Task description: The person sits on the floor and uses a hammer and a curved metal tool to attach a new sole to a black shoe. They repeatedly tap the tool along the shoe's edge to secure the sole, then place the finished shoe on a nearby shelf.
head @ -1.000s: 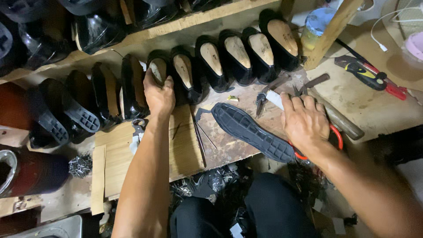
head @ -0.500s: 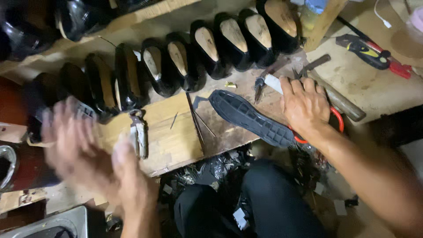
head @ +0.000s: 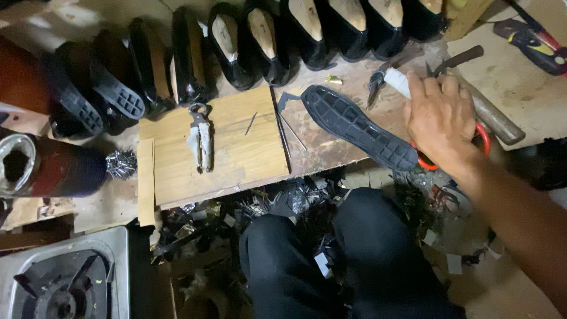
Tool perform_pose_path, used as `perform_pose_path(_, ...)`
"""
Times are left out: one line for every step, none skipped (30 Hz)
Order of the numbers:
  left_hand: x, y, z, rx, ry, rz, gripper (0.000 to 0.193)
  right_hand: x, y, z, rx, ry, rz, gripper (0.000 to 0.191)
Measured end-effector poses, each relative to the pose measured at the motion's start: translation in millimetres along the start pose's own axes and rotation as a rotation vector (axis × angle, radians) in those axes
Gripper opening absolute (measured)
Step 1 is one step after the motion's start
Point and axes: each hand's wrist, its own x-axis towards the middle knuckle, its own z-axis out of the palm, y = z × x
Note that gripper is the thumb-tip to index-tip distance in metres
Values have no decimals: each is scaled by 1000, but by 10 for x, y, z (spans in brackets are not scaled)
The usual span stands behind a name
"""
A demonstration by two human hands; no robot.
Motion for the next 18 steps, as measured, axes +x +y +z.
perform_pose_path(-12,36,-26,3,-4,-3,57,-3,4,4,-9,8,-12,40)
perform_pose_path(-21,73,-57,3,-6,-5,56,-5,0,8,-16,16,-25,39)
perform_pose_path(-27,106,-82,5,-8,-3,56,-7,-4,14,-6,8,-22,39)
perform_pose_path(-36,135,-104,4,-15,-6,56,-10,0,14,1,1,-19,40)
perform_pose_path(-40,156,-118,3,-19,-8,55,-11,1,16,8,-6,-15,40)
perform_pose_path(-44,176,-131,6,-20,-9,55,-10,4,16,12,-1,-19,39)
perform_pose_path(-44,194,-141,4,-25,-9,55,-12,9,15,16,2,-24,37)
perform_pose_path(-45,208,-148,9,-26,-9,54,-13,7,17,20,5,-27,36)
perform_pose_path(-44,222,-154,6,-29,-11,54,-13,9,19,24,7,-29,36)
perform_pose_path(-40,230,-157,5,-33,-10,54,-16,14,21,26,10,-26,36)
perform_pose_path(-40,238,-159,2,-38,-14,53,-13,17,26,27,11,-25,36)
perform_pose_path(-44,247,-159,0,-39,-17,53,-20,29,28,37,-4,-26,36)
perform_pose_path(-48,259,-166,0,-43,-18,52,-34,32,32,52,-18,-27,36)
perform_pose_path(-57,272,-171,2,-48,-21,52,-18,38,43,49,-24,-35,36)
perform_pose_path(-68,285,-180,4,-50,-20,52,-28,40,54,47,-29,-42,35)
perform_pose_path(-78,293,-189,5,-53,-23,51,-24,47,58,28,-29,-51,35)
perform_pose_path(-86,305,-204,6,-58,-25,51,-40,51,68,21,-12,-65,36)
perform_pose_path(-101,312,-210,7,-57,-24,51,-52,55,81,13,5,-78,37)
